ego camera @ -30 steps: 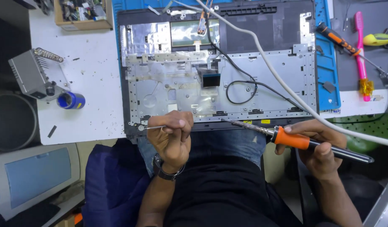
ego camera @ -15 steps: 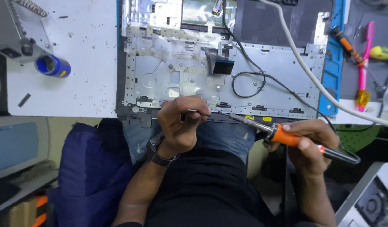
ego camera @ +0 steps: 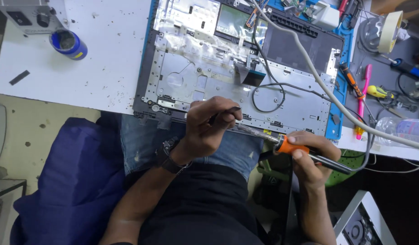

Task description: Using a soldering iron and tweezers to repair or modify a laptop chassis by melting plastic rivets or soldering components

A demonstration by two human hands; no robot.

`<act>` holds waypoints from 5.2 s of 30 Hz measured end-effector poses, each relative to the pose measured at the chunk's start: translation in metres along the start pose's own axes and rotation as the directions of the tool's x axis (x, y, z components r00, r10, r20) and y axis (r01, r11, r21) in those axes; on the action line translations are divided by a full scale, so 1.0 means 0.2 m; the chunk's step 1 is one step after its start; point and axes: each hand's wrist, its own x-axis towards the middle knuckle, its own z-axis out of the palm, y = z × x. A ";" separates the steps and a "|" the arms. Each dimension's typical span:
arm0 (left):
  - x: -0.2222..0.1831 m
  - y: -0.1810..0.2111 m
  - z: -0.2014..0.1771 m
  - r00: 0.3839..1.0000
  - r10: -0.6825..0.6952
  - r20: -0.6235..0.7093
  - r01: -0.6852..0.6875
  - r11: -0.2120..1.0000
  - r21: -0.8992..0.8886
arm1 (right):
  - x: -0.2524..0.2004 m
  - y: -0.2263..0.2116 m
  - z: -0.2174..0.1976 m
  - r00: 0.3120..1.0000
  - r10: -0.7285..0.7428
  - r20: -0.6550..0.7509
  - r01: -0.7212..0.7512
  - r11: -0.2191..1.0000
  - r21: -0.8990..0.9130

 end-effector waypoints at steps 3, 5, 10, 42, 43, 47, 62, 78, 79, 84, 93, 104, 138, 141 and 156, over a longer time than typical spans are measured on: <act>0.00 0.00 0.01 1.000 0.004 -0.025 -0.004 1.000 -0.014 | 0.03 -0.02 0.02 0.998 -0.023 0.051 0.024 0.999 -0.033; 0.01 0.00 0.01 0.999 0.006 -0.047 -0.007 1.000 -0.021 | 0.06 -0.02 0.02 0.996 -0.031 0.085 0.035 0.998 -0.052; 0.01 0.01 0.01 0.999 -0.024 -0.026 0.024 1.000 -0.004 | 0.06 -0.03 0.01 0.979 -0.035 0.201 0.058 0.992 -0.110; -0.05 0.03 0.00 0.994 -0.112 -0.003 0.111 0.980 0.164 | 0.08 -0.17 0.18 0.976 0.201 -0.088 -0.206 0.977 -0.048; -0.05 0.04 0.00 0.995 -0.097 -0.020 0.099 0.972 0.214 | 0.06 -0.15 0.18 0.969 0.222 -0.106 -0.219 0.975 0.038; -0.05 0.02 0.03 0.994 -0.104 -0.046 0.107 0.991 0.079 | 0.07 -0.13 0.16 0.978 0.185 -0.096 -0.183 0.983 0.024; -0.06 -0.01 0.03 0.998 -0.026 -0.059 0.030 0.997 0.070 | 0.04 -0.10 0.13 0.993 0.087 0.074 -0.077 0.988 -0.133; -0.06 0.00 0.02 0.998 -0.033 -0.046 0.037 0.995 0.092 | 0.05 -0.14 0.11 0.960 0.203 0.195 -0.186 0.977 -0.104; -0.06 0.00 0.02 0.998 -0.037 -0.043 0.041 0.995 0.092 | 0.05 -0.13 0.10 0.960 0.208 0.187 -0.190 0.976 -0.110; -0.05 0.00 0.02 0.999 -0.037 -0.034 0.040 0.995 0.094 | 0.04 -0.14 0.10 0.967 0.193 0.168 -0.170 0.975 -0.145; -0.06 -0.01 0.02 0.998 -0.035 -0.043 0.038 0.997 0.071 | 0.04 -0.13 0.10 0.970 0.182 0.160 -0.159 0.976 -0.147; -0.05 0.00 0.02 0.998 -0.054 -0.035 0.057 0.995 0.085 | 0.05 -0.16 0.10 0.963 0.180 0.200 -0.143 0.972 -0.184; -0.07 0.01 0.01 0.997 -0.080 -0.020 0.082 0.991 0.103 | 0.03 -0.11 0.12 0.973 0.220 0.062 -0.209 0.967 -0.144; -0.06 0.02 0.01 0.997 -0.079 -0.016 0.081 0.990 0.119 | 0.02 -0.10 0.12 0.974 0.220 0.050 -0.212 0.969 -0.130; -0.05 0.03 0.01 0.993 -0.114 -0.027 0.116 0.983 0.142 | 0.00 -0.09 0.10 0.972 0.234 0.024 -0.229 0.964 -0.137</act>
